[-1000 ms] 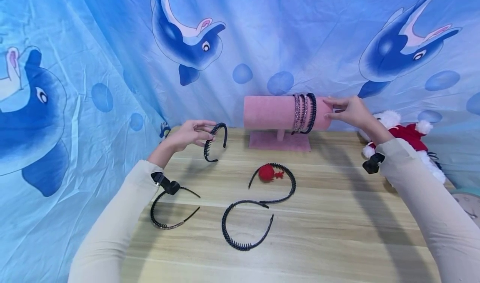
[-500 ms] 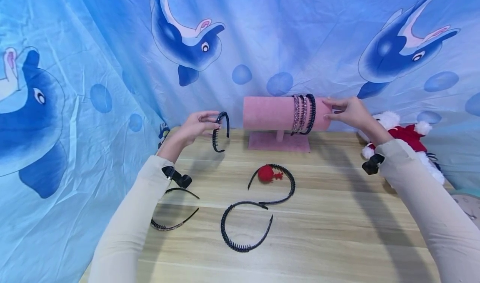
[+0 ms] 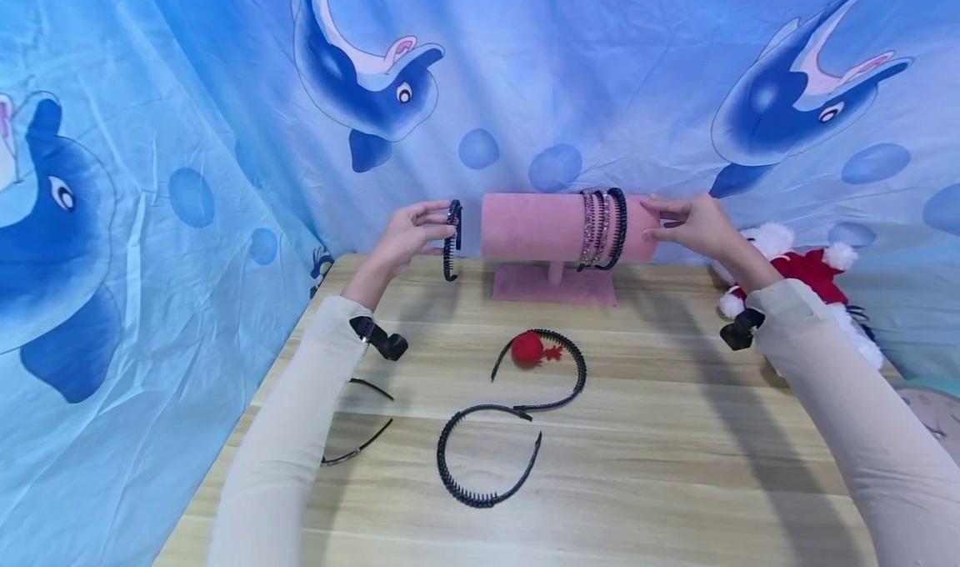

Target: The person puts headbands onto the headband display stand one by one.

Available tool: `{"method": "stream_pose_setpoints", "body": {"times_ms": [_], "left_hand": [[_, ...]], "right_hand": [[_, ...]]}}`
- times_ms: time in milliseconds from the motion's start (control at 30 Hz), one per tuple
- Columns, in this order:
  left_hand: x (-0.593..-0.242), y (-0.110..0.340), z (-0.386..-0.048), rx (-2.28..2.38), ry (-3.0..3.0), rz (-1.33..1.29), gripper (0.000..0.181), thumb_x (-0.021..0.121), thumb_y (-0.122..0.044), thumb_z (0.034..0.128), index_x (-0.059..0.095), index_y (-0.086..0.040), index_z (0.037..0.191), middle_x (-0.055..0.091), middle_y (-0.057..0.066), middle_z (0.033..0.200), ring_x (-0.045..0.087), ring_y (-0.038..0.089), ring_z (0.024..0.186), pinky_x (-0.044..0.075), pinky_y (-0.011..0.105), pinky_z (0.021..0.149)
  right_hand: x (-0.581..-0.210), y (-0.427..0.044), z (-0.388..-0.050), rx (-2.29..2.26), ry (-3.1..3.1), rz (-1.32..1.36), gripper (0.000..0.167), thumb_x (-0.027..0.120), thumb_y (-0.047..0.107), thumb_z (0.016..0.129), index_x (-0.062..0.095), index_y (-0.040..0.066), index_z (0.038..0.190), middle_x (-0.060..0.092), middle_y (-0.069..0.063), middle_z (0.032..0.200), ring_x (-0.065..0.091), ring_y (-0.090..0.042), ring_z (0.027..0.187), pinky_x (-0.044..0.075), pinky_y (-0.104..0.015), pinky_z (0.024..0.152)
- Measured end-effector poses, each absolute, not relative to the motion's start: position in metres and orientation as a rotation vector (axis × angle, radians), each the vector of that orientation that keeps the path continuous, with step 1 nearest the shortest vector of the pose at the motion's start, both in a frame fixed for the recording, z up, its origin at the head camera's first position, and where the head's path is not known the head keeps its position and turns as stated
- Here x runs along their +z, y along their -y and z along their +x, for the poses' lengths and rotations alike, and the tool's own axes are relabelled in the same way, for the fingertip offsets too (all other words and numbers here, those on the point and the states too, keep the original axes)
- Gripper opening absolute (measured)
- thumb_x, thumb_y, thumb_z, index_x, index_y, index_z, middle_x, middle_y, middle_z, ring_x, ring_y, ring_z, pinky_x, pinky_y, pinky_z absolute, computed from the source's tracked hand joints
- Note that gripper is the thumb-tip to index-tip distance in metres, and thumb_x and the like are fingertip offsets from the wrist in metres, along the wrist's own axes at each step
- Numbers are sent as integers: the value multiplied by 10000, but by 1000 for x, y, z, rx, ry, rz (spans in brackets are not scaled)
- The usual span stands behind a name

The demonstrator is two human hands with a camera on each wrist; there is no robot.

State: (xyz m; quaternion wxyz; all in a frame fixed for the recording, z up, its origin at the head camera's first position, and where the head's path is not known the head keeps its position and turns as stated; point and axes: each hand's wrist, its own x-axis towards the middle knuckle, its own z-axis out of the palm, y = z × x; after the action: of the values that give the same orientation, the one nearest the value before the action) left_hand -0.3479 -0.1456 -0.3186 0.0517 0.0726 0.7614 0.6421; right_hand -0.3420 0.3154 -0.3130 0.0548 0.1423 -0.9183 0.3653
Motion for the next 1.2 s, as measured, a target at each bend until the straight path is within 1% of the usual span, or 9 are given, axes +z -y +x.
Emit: {"method": "stream_pose_setpoints", "body": {"times_ms": [200,333,467,733,900,1067,1200], "left_hand": [[-317,131,-355,2002,-2301,226,581,713,-42,937,533,-163,1476,589,135,1420,647,311,1201,607,445,964],[-316,123,-360,2030,-2286,258,585,713,-33,935,533,-164,1476,590,149,1423,660,297,1174,609,451,957],[-317,116,-364,2066,-2270,288,578,711,-18,932,541,-148,1469,601,162,1410,678,276,1129,626,429,916],[-320,104,-366,2138,-2249,305,563,711,40,905,578,-124,1427,626,153,1351,684,219,1033,644,392,854],[-323,100,-368,2145,-2281,316,535,724,31,901,604,-121,1400,635,133,1306,677,194,1005,648,374,835],[-325,99,-368,2140,-2307,358,521,730,15,906,605,-91,1401,637,124,1287,680,170,987,653,373,809],[-324,98,-367,2144,-2303,380,519,729,28,902,604,-66,1397,627,133,1288,681,159,970,653,387,813]], "right_hand": [[-314,-316,-343,1119,2778,440,568,782,178,910,571,97,1431,437,-198,1546,573,-396,1292,480,-4,729],[-313,-316,-343,1130,2786,434,573,782,198,913,569,111,1438,427,-190,1558,563,-389,1312,478,-27,708],[-313,-316,-343,1131,2795,423,579,783,219,913,567,131,1444,416,-178,1571,555,-382,1329,464,-65,674],[-313,-316,-342,1141,2804,417,587,786,219,911,563,137,1448,403,-158,1584,551,-378,1337,474,-12,729],[-313,-316,-343,1151,2803,417,585,785,214,912,564,132,1446,408,-160,1579,557,-376,1332,474,-2,744],[-313,-316,-343,1155,2800,423,584,783,204,913,561,126,1447,411,-163,1575,560,-374,1328,473,3,753],[-313,-315,-343,1151,2798,424,585,782,192,912,558,117,1448,406,-172,1576,554,-381,1329,470,7,751]]}}
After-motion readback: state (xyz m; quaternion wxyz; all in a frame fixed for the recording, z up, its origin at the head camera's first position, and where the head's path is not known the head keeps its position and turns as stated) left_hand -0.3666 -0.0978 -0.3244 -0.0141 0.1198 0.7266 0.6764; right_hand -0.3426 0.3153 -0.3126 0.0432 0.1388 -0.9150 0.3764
